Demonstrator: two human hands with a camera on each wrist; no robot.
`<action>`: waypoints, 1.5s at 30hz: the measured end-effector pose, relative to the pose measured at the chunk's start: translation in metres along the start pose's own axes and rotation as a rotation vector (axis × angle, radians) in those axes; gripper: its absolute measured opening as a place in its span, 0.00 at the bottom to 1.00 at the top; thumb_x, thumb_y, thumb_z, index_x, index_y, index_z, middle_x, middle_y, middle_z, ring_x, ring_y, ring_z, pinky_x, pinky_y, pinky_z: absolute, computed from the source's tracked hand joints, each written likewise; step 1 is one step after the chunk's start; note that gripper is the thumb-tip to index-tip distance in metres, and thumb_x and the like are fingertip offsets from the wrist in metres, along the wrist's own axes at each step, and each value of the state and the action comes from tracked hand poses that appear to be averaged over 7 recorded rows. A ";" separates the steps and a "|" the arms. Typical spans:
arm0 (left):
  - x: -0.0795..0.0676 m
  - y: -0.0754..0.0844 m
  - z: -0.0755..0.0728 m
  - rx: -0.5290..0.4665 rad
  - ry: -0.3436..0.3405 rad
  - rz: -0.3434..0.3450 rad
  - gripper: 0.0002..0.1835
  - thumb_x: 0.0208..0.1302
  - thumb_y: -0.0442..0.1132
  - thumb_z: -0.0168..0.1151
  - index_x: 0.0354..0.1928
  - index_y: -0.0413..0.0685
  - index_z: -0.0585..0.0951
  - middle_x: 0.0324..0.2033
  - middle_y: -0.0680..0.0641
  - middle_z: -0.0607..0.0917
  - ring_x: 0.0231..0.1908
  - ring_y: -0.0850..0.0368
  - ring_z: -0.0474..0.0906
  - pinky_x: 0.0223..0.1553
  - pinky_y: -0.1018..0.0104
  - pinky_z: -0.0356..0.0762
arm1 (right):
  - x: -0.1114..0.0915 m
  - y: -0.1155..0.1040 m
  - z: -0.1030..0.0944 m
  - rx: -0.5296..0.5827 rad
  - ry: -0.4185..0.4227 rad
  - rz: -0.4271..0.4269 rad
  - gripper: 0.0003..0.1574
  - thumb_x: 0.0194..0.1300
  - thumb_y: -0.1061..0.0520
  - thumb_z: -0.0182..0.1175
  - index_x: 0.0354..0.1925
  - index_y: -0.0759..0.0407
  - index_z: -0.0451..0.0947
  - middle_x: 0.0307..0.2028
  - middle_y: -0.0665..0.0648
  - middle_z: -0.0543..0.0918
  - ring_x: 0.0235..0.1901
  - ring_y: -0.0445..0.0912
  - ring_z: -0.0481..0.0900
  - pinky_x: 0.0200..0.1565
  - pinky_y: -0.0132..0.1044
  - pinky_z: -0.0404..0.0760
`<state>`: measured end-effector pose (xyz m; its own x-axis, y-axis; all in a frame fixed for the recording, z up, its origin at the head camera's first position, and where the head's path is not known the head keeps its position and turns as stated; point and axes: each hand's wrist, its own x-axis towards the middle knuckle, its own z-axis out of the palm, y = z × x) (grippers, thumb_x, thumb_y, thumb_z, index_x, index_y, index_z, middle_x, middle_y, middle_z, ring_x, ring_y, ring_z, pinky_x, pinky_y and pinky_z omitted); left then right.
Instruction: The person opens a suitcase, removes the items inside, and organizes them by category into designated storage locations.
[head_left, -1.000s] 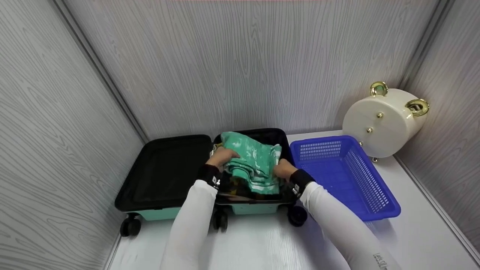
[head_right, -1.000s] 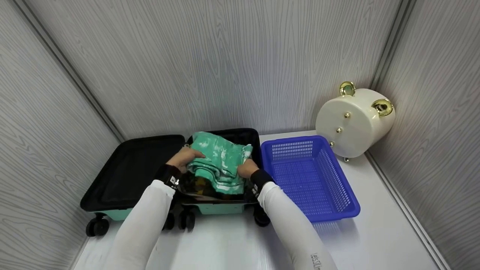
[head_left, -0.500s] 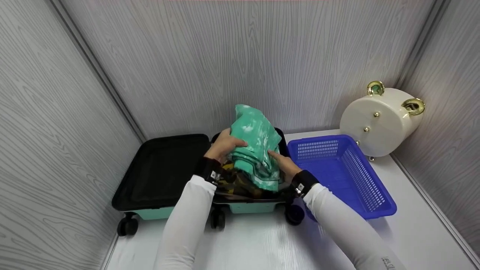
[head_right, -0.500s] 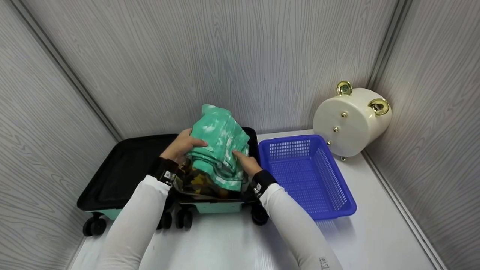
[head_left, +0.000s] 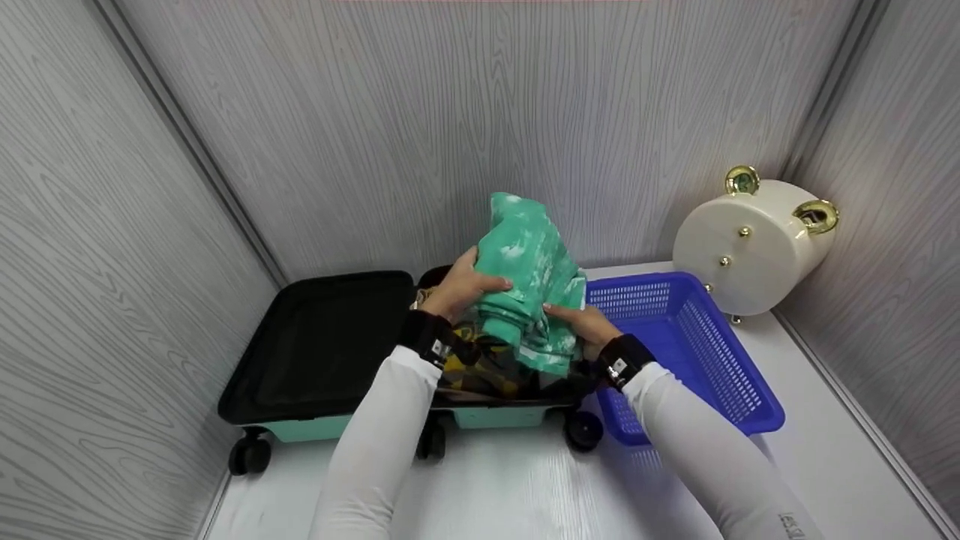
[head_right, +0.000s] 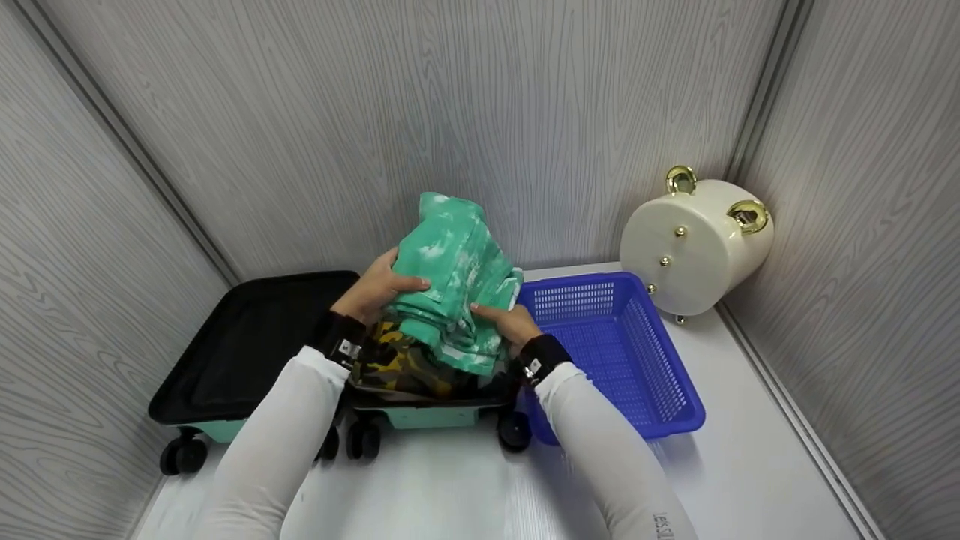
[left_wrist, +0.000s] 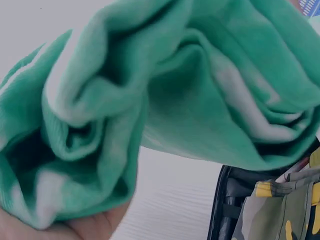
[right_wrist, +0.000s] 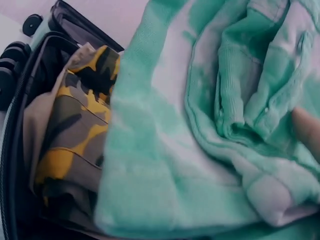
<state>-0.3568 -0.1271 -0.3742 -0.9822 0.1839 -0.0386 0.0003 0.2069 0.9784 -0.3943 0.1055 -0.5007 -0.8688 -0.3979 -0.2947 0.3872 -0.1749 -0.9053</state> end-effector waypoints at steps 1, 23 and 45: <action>0.001 -0.001 0.002 -0.011 -0.018 0.015 0.53 0.65 0.30 0.73 0.87 0.46 0.54 0.75 0.36 0.73 0.71 0.40 0.74 0.73 0.48 0.72 | 0.000 0.000 -0.002 0.027 -0.002 -0.027 0.26 0.77 0.51 0.67 0.65 0.62 0.74 0.48 0.54 0.90 0.45 0.47 0.91 0.51 0.43 0.90; 0.028 -0.027 0.078 -0.054 0.069 -0.111 0.40 0.83 0.53 0.57 0.86 0.45 0.56 0.76 0.38 0.73 0.73 0.42 0.74 0.75 0.48 0.72 | -0.043 -0.044 -0.118 -0.351 0.229 -0.198 0.46 0.69 0.54 0.77 0.75 0.66 0.67 0.50 0.49 0.85 0.43 0.39 0.87 0.48 0.35 0.87; 0.025 -0.066 0.157 0.091 0.084 -0.218 0.23 0.76 0.36 0.66 0.67 0.31 0.80 0.79 0.30 0.67 0.84 0.38 0.55 0.59 0.48 0.86 | -0.087 -0.035 -0.195 -0.795 0.185 -0.202 0.47 0.70 0.63 0.71 0.78 0.75 0.60 0.65 0.79 0.79 0.58 0.58 0.83 0.58 0.48 0.84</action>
<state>-0.3520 0.0151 -0.4714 -0.9732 0.0455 -0.2255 -0.1997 0.3195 0.9263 -0.3922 0.3216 -0.5024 -0.9616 -0.2604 -0.0865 -0.0535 0.4872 -0.8717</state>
